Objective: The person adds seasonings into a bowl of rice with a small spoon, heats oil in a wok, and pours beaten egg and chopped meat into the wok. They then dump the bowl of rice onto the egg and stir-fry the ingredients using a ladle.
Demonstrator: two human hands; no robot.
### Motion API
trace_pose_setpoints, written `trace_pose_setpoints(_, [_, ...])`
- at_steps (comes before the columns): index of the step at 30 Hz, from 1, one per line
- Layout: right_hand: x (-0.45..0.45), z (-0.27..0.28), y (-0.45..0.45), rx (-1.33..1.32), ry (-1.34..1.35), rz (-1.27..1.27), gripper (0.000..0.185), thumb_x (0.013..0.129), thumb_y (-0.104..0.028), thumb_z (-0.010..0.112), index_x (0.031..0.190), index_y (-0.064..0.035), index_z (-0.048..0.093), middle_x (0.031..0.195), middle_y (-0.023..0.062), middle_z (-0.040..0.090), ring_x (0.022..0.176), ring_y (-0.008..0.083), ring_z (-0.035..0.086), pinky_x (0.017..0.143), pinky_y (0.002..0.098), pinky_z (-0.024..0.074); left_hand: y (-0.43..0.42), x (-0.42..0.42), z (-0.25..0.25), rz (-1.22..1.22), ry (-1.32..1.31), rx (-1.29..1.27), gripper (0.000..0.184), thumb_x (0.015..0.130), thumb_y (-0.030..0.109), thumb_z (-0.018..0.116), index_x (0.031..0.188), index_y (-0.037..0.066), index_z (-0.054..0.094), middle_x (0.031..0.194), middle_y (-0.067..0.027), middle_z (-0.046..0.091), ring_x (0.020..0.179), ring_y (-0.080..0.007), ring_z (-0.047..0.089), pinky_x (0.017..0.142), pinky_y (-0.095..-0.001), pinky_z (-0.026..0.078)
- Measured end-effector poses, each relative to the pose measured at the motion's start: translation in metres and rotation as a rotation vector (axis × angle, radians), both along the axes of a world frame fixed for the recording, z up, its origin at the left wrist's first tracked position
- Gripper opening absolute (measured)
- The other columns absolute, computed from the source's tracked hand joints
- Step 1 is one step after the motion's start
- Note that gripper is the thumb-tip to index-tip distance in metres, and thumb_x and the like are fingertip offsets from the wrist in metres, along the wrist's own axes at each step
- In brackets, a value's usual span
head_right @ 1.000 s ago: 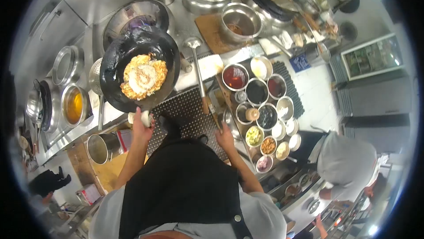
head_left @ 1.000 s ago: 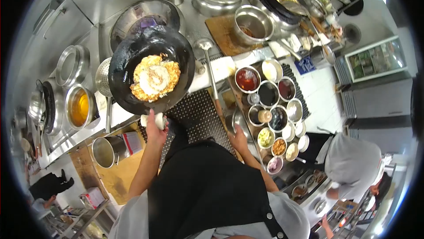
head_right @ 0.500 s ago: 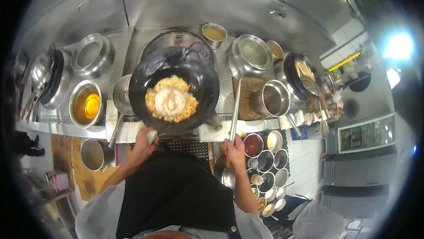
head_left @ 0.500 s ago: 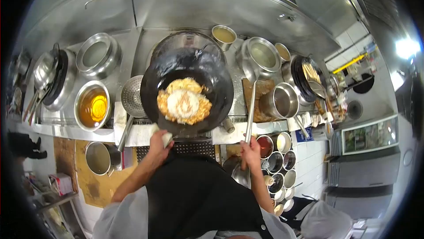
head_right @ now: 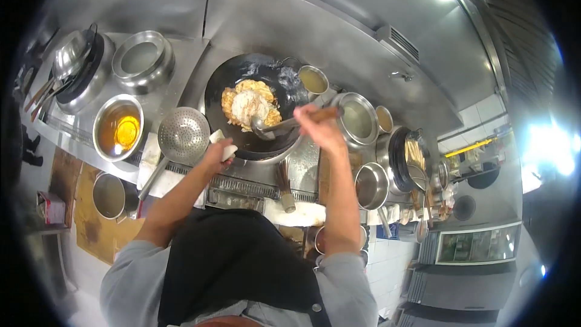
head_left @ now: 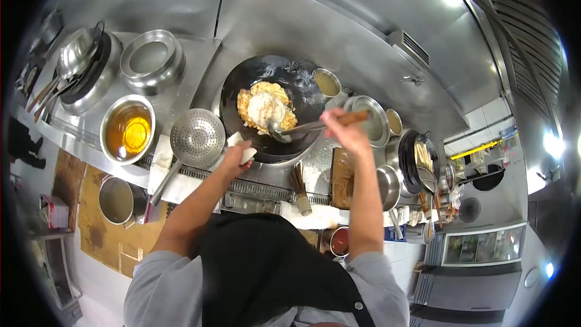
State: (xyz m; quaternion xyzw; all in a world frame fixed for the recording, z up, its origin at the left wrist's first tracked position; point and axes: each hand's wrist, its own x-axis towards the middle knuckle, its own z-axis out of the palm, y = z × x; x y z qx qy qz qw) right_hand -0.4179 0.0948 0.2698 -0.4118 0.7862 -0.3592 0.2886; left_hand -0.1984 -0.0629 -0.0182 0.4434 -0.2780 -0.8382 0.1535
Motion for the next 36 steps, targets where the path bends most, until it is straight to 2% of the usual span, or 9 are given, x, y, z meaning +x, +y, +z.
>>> trace_pose_setpoints(2, [-0.033,-0.004,-0.022,-0.246,0.36,-0.103,0.048,0.099,-0.055,0.059,0.09,-0.0071,0.063,0.075,0.0053,0.062,0.079,0.0268,0.067,0.079,0.0435,0.055,-0.009,0.008,0.024,0.062,-0.001,0.131,0.023,0.086,0.026,0.068,0.097,0.006,0.062,0.074,-0.0098,0.064,0.048,-0.0203,0.057,0.039,-0.0317,0.046])
trace_pose_setpoints(3, [-0.031,0.009,-0.041,-0.533,-0.294,-0.322,0.041,0.098,-0.047,0.066,0.086,-0.0091,0.059,0.066,0.0016,0.054,0.072,0.0217,0.063,0.071,0.0396,0.0539,-0.01,0.005,0.034,0.121,-0.06,0.123,0.023,0.087,0.027,0.067,0.096,0.007,0.062,0.074,-0.0093,0.064,0.048,-0.0201,0.056,0.039,-0.0313,0.045])
trace_pose_setpoints(8, [-0.014,0.1,-0.047,-1.014,-0.252,-0.22,0.05,0.102,-0.045,0.062,0.067,-0.0129,0.046,0.055,-0.0015,0.038,0.048,0.0153,0.046,0.047,0.0316,0.0402,0.004,-0.003,0.019,0.034,-0.156,-0.075,0.021,0.086,0.022,0.066,0.086,0.001,0.065,0.07,-0.0109,0.065,0.047,-0.0194,0.057,0.038,-0.032,0.041])
trace_pose_setpoints(12, [0.005,0.002,-0.095,-0.836,-0.012,-0.552,0.045,0.105,-0.037,0.058,0.069,-0.0102,0.05,0.053,0.001,0.044,0.045,0.0144,0.046,0.046,0.0299,0.041,0.03,-0.005,0.028,0.099,-0.071,-0.1,0.019,0.087,0.017,0.064,0.087,-0.002,0.065,0.071,-0.013,0.066,0.048,-0.0195,0.057,0.038,-0.0321,0.041])
trace_pose_setpoints(14, [-0.017,-0.064,-0.123,-0.881,-0.302,-0.087,0.039,0.104,-0.033,0.059,0.074,-0.0085,0.053,0.054,0.0037,0.052,0.046,0.0142,0.05,0.046,0.0305,0.0419,0.029,-0.007,0.024,0.127,-0.05,-0.113,0.02,0.086,0.017,0.065,0.088,-0.003,0.066,0.071,-0.013,0.066,0.048,-0.0195,0.058,0.038,-0.032,0.042])
trace_pose_setpoints(19, [0.012,0.025,-0.08,-1.194,-0.395,-0.01,0.035,0.102,-0.02,0.06,0.071,-0.0069,0.05,0.058,0.0039,0.052,0.05,0.0145,0.052,0.046,0.0286,0.0406,0.03,-0.004,0.026,0.093,-0.119,-0.136,0.021,0.086,0.017,0.064,0.089,-0.004,0.065,0.074,-0.0138,0.068,0.05,-0.019,0.058,0.04,-0.0318,0.045])
trace_pose_setpoints(23, [0.033,-0.067,-0.125,-0.966,-0.324,-0.062,0.036,0.104,-0.024,0.06,0.074,-0.011,0.045,0.055,-0.0013,0.038,0.045,0.0118,0.041,0.043,0.0299,0.0366,0.032,-0.002,0.032,0.103,-0.099,-0.146,0.02,0.087,0.016,0.063,0.089,-0.003,0.064,0.071,-0.0124,0.066,0.048,-0.0182,0.056,0.039,-0.0312,0.042])
trace_pose_setpoints(30, [0.014,-0.02,-0.109,-1.257,-0.184,-0.07,0.041,0.106,-0.02,0.055,0.067,-0.0101,0.046,0.053,0.0017,0.046,0.045,0.0127,0.045,0.044,0.0291,0.0381,0.029,-0.003,0.033,0.111,-0.064,-0.167,0.018,0.088,0.016,0.061,0.089,-0.002,0.063,0.069,-0.0106,0.064,0.046,-0.0175,0.054,0.039,-0.0312,0.039])
trace_pose_setpoints(36, [0.028,-0.019,-0.104,-0.848,-0.102,-0.177,0.035,0.102,-0.015,0.061,0.069,-0.0076,0.053,0.057,-0.0015,0.052,0.047,0.0087,0.046,0.048,0.0264,0.0386,0.024,0.002,0.041,0.069,-0.079,-0.163,0.017,0.088,0.015,0.062,0.089,-0.002,0.063,0.069,-0.0112,0.064,0.046,-0.0179,0.054,0.039,-0.0316,0.04])
